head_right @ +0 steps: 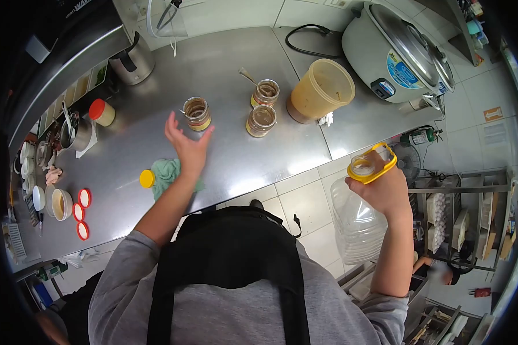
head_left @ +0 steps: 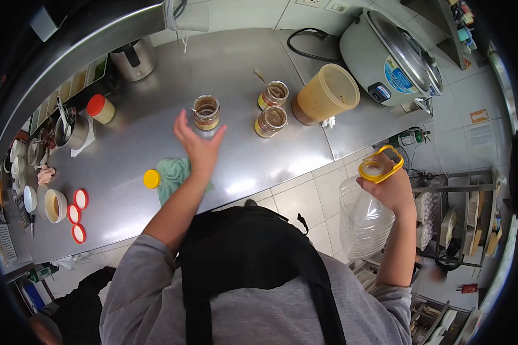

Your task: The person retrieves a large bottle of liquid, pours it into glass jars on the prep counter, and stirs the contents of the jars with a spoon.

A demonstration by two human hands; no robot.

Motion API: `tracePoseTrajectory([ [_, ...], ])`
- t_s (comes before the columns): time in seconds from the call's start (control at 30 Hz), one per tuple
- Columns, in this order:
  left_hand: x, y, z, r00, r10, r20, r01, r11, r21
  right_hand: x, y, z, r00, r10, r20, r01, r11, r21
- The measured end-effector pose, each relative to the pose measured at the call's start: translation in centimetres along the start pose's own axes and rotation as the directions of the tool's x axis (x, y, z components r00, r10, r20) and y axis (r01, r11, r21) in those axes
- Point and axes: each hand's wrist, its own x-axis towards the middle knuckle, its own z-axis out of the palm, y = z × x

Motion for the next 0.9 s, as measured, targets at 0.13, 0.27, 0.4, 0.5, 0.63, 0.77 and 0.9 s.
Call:
tracePoseTrajectory([
  [0.13,2.5,-1.7,1.8,0.986,-0.136,0.100,0.144,0.986,-0.080,1.0,-2.3,-0.3,0.997,-0.058,0.042,0.064,0.985,-0.163],
  [0.27,1.8,-2.1,1.7,0.947,-0.243,0.212,0.255,0.966,-0.032,2.5,-6.1,-0.6,0.969,-0.079,0.236,0.144,0.951,-0.275],
  [0.4,-3.3,0.8,-0.4,0.909,-0.029,0.417,0.090,0.988,-0.127,4.0,-9.0,0.7,0.937,-0.132,0.324,0.251,0.899,-0.358],
  [0.5,-5.0,2.1,-0.7,0.851,0.114,0.512,-0.020,0.982,-0.186,4.6,-10.9,1.6,0.908,-0.184,0.377,0.324,0.878,-0.353],
  [0.63,-5.2,1.8,-0.7,0.826,0.180,0.535,-0.082,0.976,-0.203,5.7,-12.8,3.3,0.880,-0.188,0.436,0.368,0.849,-0.378],
  [0.77,-5.2,1.9,-0.9,0.813,0.171,0.557,-0.062,0.976,-0.209,6.1,-15.2,4.9,0.847,-0.149,0.511,0.411,0.793,-0.450],
  [0.9,-5.1,1.9,-0.9,0.815,0.169,0.554,-0.055,0.975,-0.217,6.4,-16.4,6.0,0.818,-0.172,0.549,0.461,0.766,-0.448],
])
